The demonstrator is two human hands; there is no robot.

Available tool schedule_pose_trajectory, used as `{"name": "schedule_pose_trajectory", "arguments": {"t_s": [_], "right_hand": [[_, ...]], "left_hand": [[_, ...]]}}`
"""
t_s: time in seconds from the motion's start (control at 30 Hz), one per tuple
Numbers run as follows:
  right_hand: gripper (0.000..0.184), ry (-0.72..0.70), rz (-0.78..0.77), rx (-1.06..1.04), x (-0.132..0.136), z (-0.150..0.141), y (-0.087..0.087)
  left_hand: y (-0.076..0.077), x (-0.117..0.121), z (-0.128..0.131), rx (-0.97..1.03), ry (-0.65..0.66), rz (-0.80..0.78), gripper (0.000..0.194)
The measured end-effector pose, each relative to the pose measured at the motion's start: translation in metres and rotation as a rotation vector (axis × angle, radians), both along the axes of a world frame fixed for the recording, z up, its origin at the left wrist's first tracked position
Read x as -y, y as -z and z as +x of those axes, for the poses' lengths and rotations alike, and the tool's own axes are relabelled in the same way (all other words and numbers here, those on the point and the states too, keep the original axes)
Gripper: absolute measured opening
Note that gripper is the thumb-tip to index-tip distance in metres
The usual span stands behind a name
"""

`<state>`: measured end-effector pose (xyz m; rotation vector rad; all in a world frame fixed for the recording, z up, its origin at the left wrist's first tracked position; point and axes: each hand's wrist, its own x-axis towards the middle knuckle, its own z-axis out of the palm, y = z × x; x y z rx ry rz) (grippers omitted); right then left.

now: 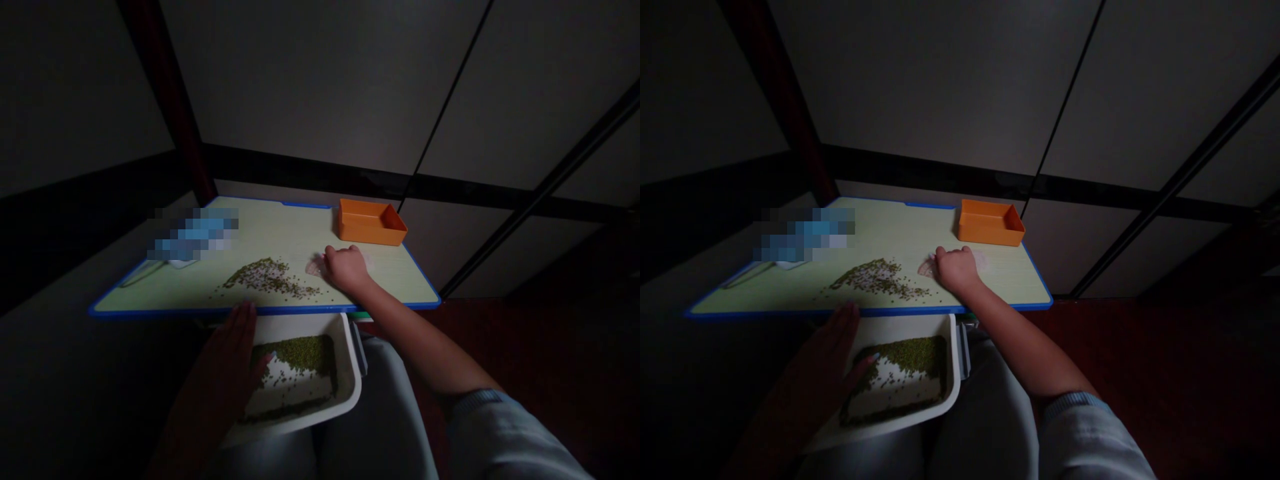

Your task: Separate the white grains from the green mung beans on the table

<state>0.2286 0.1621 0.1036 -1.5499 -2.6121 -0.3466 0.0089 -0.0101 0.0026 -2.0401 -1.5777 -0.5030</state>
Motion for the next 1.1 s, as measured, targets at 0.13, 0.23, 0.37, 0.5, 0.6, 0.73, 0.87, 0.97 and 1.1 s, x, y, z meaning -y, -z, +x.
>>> {"name": "schedule_pose_trajectory", "arguments": {"t_s": [0.13,0.23,0.37,0.5,0.6,0.73,0.87,0.97,1.1], "right_hand": [[0.035,-0.037,-0.005,0.023,-0.007,-0.017,-0.001],[0.034,-0.08,-0.02,0.031,-0.011,-0.029,-0.001],[0.036,-0.174,-0.023,0.038,-0.013,-0.034,0.0],[0.04,-0.244,-0.034,0.062,-0.012,-0.027,-0.001],[0.04,-0.268,-0.042,0.07,-0.01,-0.021,-0.001],[0.04,-0.273,-0.032,0.061,-0.007,-0.012,0.0],[0.04,-0.253,-0.019,0.04,-0.004,-0.003,0.001],[0.04,-0.239,-0.006,0.017,-0.002,0.003,0.002],[0.038,-0.216,0.036,-0.037,0.0,0.009,0.004]], "left_hand": [[-0.001,0.0,-0.001,-0.007,0.011,0.009,0.083],[0.0,-0.001,-0.003,-0.014,0.012,0.004,0.083],[0.002,-0.002,-0.004,-0.017,0.017,0.005,0.082],[0.002,-0.001,-0.002,-0.018,0.012,0.01,0.081],[0.001,-0.001,-0.002,-0.012,0.013,0.007,0.081],[0.0,-0.001,-0.002,-0.013,0.012,-0.01,0.081],[0.0,-0.002,-0.002,-0.021,0.006,-0.007,0.083],[0.001,-0.001,-0.002,-0.026,-0.007,-0.011,0.085],[0.001,-0.001,-0.002,-0.017,-0.008,-0.026,0.086]]}}
